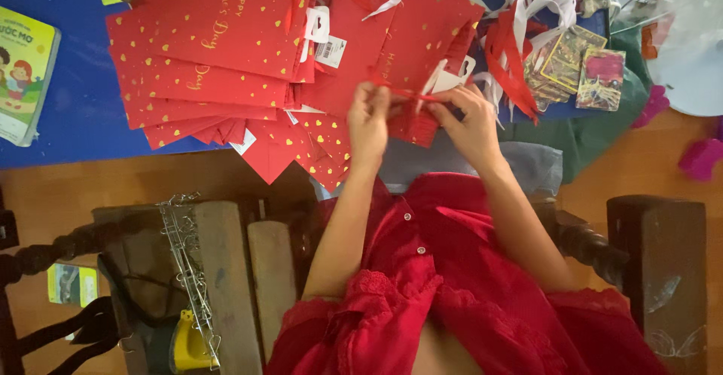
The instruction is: The person threads red ribbon handles through the punched holes of red Valentine's Day paper gift bags, ties the ribbon ends, and stacks the finished bags on the table with the others.
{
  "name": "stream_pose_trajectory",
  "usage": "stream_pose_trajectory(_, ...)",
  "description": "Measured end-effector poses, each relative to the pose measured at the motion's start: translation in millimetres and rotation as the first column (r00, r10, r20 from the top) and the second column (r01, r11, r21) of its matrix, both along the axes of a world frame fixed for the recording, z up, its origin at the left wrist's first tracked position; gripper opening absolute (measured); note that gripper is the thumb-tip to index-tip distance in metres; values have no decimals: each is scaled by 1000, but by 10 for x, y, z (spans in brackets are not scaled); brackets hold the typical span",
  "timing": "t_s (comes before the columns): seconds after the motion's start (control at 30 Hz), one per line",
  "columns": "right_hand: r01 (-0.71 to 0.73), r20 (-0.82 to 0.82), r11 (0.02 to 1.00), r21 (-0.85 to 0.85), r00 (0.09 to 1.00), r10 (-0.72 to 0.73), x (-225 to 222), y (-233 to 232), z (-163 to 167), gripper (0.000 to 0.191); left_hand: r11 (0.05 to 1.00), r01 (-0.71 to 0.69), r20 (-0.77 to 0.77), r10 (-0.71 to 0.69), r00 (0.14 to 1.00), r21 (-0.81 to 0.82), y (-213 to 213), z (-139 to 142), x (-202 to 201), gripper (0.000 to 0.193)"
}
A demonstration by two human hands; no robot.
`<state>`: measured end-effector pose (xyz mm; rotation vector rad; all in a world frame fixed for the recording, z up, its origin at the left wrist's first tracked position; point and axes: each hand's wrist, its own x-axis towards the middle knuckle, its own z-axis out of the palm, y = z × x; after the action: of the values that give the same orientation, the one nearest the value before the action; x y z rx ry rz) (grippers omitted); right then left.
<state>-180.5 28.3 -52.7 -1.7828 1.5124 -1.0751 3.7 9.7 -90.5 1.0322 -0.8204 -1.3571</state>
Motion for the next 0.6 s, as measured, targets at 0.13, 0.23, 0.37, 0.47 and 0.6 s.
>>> stream_pose_trajectory(0.13, 12, 85, 995, 98, 996, -21, -19, 11, -38, 19, 999, 6, -103, -2, 995, 40, 4, 57, 94, 19)
stream_pose_trajectory(0.23, -23, 42, 999, -25, 999, 24, -41, 10, -77, 21, 985, 163, 286, -141, 948, -57, 45, 98, 20, 24)
stream_pose_trajectory(0.37, -36, -30, 999, 2, 999, 36, -89, -1, -125, 16, 988, 142, 253, -121, 960, -67, 65, 84, -61, 26)
stream_pose_trajectory(0.47, -47, -12, 999, -9, 999, 47, -112, -19, -143, 14, 997, 77, 0, -77, 997, -6, 41, 50, 34, 23)
stream_pose_trajectory(0.6, -74, 101, 996, -49, 992, 79, -103, -27, -123, 15, 996, 1, -404, 34, 914, 86, -32, 41, 243, 16)
